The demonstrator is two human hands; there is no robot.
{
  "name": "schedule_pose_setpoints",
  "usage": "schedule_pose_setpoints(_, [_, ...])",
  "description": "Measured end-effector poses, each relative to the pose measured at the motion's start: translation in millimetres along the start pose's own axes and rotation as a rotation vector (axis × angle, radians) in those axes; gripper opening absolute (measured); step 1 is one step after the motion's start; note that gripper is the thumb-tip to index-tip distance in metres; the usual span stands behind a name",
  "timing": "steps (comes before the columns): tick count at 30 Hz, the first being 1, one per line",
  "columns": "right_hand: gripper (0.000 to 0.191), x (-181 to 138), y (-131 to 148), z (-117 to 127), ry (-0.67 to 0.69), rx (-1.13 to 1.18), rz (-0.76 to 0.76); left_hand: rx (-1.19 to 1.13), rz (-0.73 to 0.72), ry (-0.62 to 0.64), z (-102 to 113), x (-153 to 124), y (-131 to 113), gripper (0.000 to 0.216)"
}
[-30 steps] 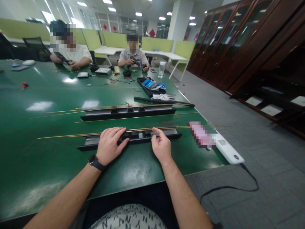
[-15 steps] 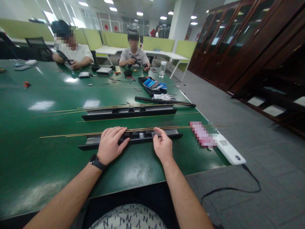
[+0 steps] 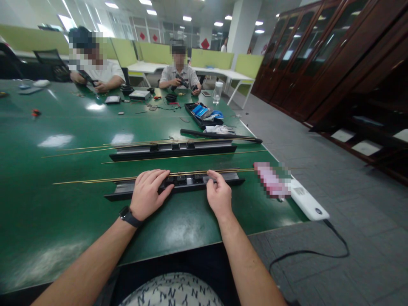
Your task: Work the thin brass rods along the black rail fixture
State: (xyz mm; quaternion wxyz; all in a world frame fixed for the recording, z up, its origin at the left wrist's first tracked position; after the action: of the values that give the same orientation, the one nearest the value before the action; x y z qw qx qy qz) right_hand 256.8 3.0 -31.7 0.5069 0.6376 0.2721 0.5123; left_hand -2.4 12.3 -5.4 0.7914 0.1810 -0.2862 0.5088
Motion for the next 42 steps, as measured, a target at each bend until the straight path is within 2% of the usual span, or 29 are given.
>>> schedule_pose_setpoints(4, [0.037,-3.3,2.5,-3.9,0.085,-0.012,0.003,0.003,-0.002,-0.004,0.7,0.6,-0.3,0.042])
schedule_pose_setpoints(12, [0.034,0.7,-0.6,0.5,-0.05,0.001,-0.002,0.007,-0.01,-0.007,0.8,0.5,-0.3,0.042])
schedule_pose_setpoints(20, [0.04,-4.8,3.2,-4.2,0.108,-0.049,-0.008,0.008,-0.008,-0.006,1.5,0.4,-0.4,0.041])
schedule_pose_setpoints(29, [0.032,0.7,-2.6,0.9,-0.034,0.008,0.016,-0.016,0.004,0.004,1.4,0.6,-0.1,0.041])
schedule_pose_setpoints(36, [0.04,-4.9,2.8,-4.7,0.121,-0.025,-0.023,-0.02,0.008,0.014,0.3,0.3,0.4,0.042])
schedule_pose_setpoints(42, [0.037,-0.7,-0.7,0.1,-0.027,0.002,-0.007,-0.008,0.002,0.016,-0.2,0.0,0.3,0.041])
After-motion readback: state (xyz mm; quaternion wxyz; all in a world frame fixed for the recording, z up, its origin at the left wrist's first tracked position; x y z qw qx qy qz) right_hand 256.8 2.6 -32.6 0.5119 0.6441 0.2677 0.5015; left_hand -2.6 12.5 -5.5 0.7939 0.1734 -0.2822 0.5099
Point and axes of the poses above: each hand's wrist, its own x-axis towards the middle knuckle, its own z-axis out of the back of the hand, y = z × x, the point moved 3 cm from there along x, towards the middle knuckle, and after that the axes turned 15 degrees about x, right-handed, at the moved point
